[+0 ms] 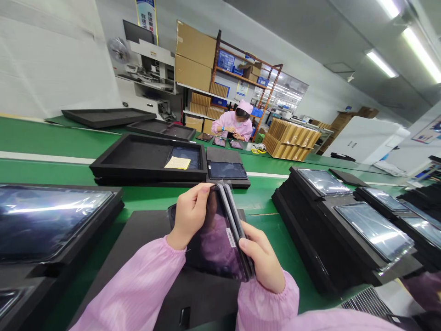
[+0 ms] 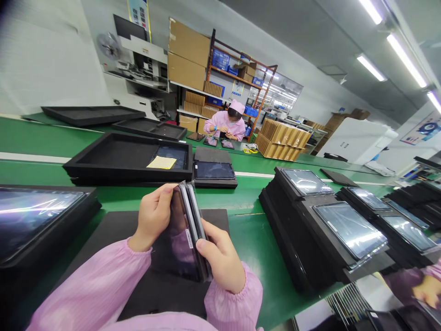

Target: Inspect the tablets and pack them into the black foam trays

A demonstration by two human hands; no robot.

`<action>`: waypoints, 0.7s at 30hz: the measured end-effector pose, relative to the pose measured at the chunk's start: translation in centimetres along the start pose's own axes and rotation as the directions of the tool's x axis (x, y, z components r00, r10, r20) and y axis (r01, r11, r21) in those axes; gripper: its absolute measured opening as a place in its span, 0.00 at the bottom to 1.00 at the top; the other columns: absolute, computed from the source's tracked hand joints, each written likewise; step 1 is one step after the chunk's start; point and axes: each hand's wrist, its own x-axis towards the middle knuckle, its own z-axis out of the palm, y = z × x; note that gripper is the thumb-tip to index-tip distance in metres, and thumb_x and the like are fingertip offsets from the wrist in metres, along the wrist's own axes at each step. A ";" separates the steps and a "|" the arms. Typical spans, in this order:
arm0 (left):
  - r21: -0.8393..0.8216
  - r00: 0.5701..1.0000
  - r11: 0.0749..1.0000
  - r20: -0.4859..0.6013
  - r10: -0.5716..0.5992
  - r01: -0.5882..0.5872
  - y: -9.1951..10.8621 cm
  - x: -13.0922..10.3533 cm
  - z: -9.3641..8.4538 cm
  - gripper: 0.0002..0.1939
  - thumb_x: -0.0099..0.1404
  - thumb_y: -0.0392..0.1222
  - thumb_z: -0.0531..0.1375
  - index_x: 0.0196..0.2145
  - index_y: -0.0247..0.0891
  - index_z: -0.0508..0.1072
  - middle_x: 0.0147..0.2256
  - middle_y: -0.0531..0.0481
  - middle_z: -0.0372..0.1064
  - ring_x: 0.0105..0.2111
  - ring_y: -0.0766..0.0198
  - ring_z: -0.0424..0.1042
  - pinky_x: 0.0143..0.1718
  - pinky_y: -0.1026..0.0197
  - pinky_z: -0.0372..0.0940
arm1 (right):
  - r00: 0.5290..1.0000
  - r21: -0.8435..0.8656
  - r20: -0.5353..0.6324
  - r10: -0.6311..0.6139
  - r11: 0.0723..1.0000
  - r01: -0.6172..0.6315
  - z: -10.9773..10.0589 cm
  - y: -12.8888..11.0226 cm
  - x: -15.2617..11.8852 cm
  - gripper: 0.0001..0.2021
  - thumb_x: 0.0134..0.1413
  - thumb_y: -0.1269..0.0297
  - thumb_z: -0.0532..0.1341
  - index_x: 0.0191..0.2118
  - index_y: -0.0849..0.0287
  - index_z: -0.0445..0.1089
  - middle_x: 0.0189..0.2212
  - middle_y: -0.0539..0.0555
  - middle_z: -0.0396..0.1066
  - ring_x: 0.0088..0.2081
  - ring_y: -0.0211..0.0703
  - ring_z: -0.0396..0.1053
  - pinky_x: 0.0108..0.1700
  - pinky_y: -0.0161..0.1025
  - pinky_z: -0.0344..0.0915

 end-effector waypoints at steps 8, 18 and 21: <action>0.029 0.996 0.996 -0.010 0.084 -0.084 0.3 -0.5 -0.1 0.20 0.67 0.47 0.51 0.27 0.38 0.78 0.29 0.48 0.81 0.29 0.60 0.78 0.32 0.62 0.71 | 0.988 -0.058 0.149 -0.032 0.997 0.041 -1.1 -0.3 0.2 0.23 0.63 0.45 0.60 0.55 0.54 0.76 0.43 0.54 0.79 0.45 0.51 0.74 0.51 0.42 0.68; 0.065 0.968 0.967 -0.036 0.248 -0.246 1.1 -1.6 0.5 0.18 0.68 0.40 0.51 0.29 0.38 0.79 0.28 0.49 0.81 0.29 0.61 0.79 0.33 0.63 0.70 | 0.986 -0.053 0.164 0.021 0.999 -0.013 -1.7 -0.4 -1.0 0.24 0.59 0.43 0.63 0.52 0.55 0.77 0.41 0.53 0.78 0.44 0.50 0.73 0.51 0.42 0.68; 0.039 0.986 0.986 0.007 0.164 -0.164 0.9 -1.2 1.0 0.19 0.67 0.44 0.51 0.29 0.37 0.79 0.29 0.48 0.81 0.30 0.60 0.79 0.33 0.63 0.70 | 0.994 -0.052 0.108 0.015 0.999 -0.010 -1.4 0.0 -1.3 0.24 0.59 0.43 0.63 0.52 0.55 0.77 0.43 0.53 0.79 0.44 0.50 0.74 0.50 0.42 0.68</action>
